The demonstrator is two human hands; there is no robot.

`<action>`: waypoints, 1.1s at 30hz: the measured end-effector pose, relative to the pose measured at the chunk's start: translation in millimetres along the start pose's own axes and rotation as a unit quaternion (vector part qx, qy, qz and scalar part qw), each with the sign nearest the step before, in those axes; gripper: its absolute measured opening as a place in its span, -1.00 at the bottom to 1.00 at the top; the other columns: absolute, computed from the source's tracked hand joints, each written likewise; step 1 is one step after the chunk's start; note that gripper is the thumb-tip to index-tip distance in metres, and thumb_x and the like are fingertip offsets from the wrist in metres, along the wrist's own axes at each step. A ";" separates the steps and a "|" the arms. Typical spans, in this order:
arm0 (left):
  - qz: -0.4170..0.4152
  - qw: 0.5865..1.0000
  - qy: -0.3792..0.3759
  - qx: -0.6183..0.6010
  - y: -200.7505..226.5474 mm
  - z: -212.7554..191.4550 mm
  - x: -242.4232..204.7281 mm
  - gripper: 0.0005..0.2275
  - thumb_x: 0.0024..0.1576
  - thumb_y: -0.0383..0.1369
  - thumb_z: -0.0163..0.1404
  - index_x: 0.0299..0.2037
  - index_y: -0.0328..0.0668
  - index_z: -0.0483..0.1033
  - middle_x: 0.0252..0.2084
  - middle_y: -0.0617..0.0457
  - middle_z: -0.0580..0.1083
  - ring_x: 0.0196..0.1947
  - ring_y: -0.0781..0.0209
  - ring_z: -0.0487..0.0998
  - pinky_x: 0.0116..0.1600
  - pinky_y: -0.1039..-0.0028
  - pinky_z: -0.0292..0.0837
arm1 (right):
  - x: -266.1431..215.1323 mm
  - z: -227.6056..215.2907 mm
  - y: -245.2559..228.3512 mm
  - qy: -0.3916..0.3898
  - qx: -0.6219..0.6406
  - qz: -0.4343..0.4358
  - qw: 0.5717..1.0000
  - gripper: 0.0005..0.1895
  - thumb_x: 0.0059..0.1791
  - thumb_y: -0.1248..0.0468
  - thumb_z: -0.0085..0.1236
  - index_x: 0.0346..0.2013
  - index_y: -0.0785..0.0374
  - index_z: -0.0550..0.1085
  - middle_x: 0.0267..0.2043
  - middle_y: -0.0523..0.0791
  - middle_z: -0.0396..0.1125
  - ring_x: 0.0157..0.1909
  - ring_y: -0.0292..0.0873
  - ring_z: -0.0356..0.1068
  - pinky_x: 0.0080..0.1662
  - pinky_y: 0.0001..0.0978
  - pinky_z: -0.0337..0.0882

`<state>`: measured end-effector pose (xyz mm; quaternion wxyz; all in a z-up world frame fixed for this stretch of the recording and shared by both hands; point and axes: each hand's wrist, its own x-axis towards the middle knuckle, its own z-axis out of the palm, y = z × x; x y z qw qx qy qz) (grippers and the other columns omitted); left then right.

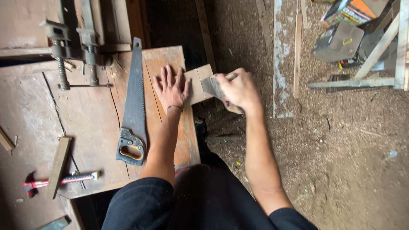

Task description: The person uses a chisel to carve and shape a small rectangular wooden block on a workbench. They repeatedly strike the chisel with their hand to remove wood shavings and refine the block's edges.

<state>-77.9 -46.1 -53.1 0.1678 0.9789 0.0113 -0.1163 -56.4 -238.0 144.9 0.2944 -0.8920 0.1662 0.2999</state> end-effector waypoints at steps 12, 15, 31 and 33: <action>-0.001 1.000 0.003 -0.010 -1.9 6.1 -1.9 -0.42 0.25 0.23 -0.41 0.44 0.35 0.21 0.57 0.01 -0.02 0.57 0.08 -0.20 0.53 -0.01 -0.59 | -11.2 -8.0 -19.1 -0.016 0.058 0.029 0.998 -0.44 0.14 0.02 -0.10 -0.66 0.23 0.46 -0.71 -0.06 0.36 -0.78 -0.28 0.30 -0.71 -0.46 0.32; 0.021 0.998 0.058 0.007 -5.8 13.9 -0.3 -0.43 0.28 0.21 -0.40 0.45 0.32 0.22 0.57 -0.02 0.00 0.58 0.05 -0.18 0.53 0.00 -0.58 | -9.0 10.1 -35.5 -0.007 0.042 0.009 0.999 -0.38 0.17 0.00 -0.14 -0.68 0.26 0.43 -0.73 -0.09 0.34 -0.79 -0.29 0.30 -0.69 -0.51 0.35; 0.027 0.999 0.026 0.015 -4.0 6.1 9.4 -0.44 0.31 0.20 -0.47 0.47 0.37 0.18 0.58 -0.07 -0.02 0.58 0.08 -0.20 0.54 0.00 -0.59 | 13.6 41.7 26.0 0.029 0.021 -0.063 0.997 -0.40 0.11 -0.04 -0.08 -0.58 0.33 0.58 -0.70 -0.07 0.43 -0.68 -0.14 0.47 -0.52 -0.33 0.47; 0.020 1.000 0.010 -0.004 -2.0 -2.4 9.0 -0.44 0.24 0.19 -0.47 0.43 0.46 0.18 0.55 -0.03 -0.01 0.55 0.10 -0.20 0.52 -0.01 -0.58 | 14.8 24.8 19.0 0.068 -0.017 -0.092 0.993 -0.45 0.05 -0.07 0.03 -0.58 0.28 0.64 -0.68 -0.03 0.48 -0.62 -0.12 0.52 -0.39 -0.27 0.47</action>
